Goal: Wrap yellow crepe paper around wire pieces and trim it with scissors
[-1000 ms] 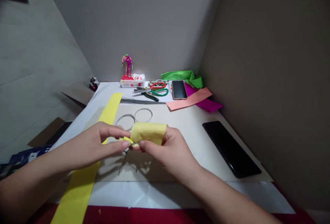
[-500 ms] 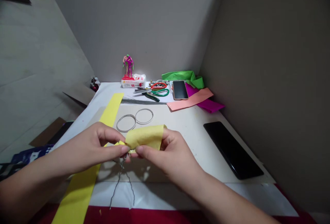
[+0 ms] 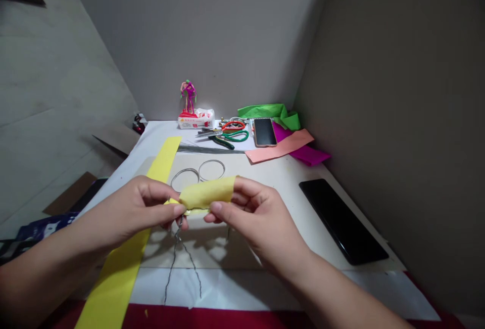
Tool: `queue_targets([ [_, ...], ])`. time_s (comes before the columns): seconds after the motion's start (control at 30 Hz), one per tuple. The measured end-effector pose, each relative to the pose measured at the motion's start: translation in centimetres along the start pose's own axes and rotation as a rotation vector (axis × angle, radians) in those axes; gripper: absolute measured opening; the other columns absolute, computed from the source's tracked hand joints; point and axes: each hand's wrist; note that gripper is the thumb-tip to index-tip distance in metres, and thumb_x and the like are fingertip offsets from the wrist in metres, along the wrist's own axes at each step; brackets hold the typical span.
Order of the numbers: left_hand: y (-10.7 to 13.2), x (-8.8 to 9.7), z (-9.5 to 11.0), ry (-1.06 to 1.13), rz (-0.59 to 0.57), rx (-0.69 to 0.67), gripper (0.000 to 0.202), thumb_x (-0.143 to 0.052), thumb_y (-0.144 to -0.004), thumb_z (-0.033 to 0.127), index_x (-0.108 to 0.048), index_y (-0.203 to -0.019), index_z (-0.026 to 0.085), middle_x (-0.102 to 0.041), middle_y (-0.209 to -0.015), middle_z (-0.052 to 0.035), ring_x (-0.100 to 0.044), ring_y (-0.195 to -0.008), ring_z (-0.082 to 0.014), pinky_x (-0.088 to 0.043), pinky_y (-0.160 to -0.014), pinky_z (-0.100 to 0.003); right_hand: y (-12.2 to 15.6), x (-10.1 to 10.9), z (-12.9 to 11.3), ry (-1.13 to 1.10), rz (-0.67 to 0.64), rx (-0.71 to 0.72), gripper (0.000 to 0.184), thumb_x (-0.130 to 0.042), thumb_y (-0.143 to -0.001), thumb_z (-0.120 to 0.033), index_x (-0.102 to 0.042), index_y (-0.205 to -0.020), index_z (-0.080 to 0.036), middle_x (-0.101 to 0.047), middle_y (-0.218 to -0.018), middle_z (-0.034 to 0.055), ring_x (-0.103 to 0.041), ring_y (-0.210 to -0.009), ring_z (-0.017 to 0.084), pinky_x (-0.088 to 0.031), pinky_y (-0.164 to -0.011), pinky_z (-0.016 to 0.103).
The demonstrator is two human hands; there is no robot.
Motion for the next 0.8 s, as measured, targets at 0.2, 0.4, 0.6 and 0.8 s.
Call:
queue_targets([
  [0.2, -0.3, 0.0, -0.4, 0.148, -0.021, -0.036, 0.024, -0.062, -0.082, 0.033, -0.073, -0.069, 0.017, -0.065, -0.064, -0.0018, -0.044, -0.056, -0.0102, -0.033, -0.055, -0.023, -0.2, -0.4, 0.9, -0.022, -0.196, -0.065, 0.041, -0.073, -0.076, -0.016, -0.063, -0.115, -0.024, -0.070, -0.100, 0.0040, -0.065, -0.085, 0.016, -0.051, -0.079, 0.029],
  [0.4, -0.2, -0.5, -0.2, 0.195, -0.050, -0.021, 0.019, -0.063, -0.080, 0.027, -0.072, -0.066, 0.017, -0.069, -0.065, -0.0012, -0.045, -0.055, -0.0091, -0.035, -0.054, -0.020, -0.3, -1.9, 1.9, 0.064, -0.093, -0.008, 0.016, -0.076, -0.072, -0.027, -0.073, -0.085, -0.018, -0.072, -0.083, 0.0044, -0.067, -0.083, 0.020, -0.051, -0.084, 0.034],
  [0.6, -0.3, -0.7, -0.1, 0.186, -0.053, -0.022, 0.020, -0.063, -0.081, 0.030, -0.072, -0.067, 0.018, -0.071, -0.067, -0.0002, -0.050, -0.057, -0.0086, -0.037, -0.054, -0.018, 0.0, -2.2, 1.7, 0.171, 0.030, 0.032, 0.012, -0.075, -0.072, -0.029, -0.073, -0.077, -0.018, -0.071, -0.072, 0.0037, -0.066, -0.072, 0.019, -0.052, -0.072, 0.031],
  [0.8, -0.3, -1.2, 0.2, 0.140, -0.019, -0.054, 0.018, -0.063, -0.079, 0.025, -0.072, -0.067, 0.016, -0.071, -0.065, -0.0002, -0.054, -0.058, -0.0093, -0.040, -0.055, -0.018, 0.2, -2.1, 1.8, 0.229, 0.063, 0.083, 0.007, -0.075, -0.073, -0.025, -0.073, -0.077, -0.020, -0.072, -0.072, 0.0023, -0.066, -0.071, 0.018, -0.052, -0.069, 0.029],
])
Point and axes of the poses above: each hand's wrist, its own y-axis away from the middle knuckle, its own x-axis out of the back of the hand, z = x × y
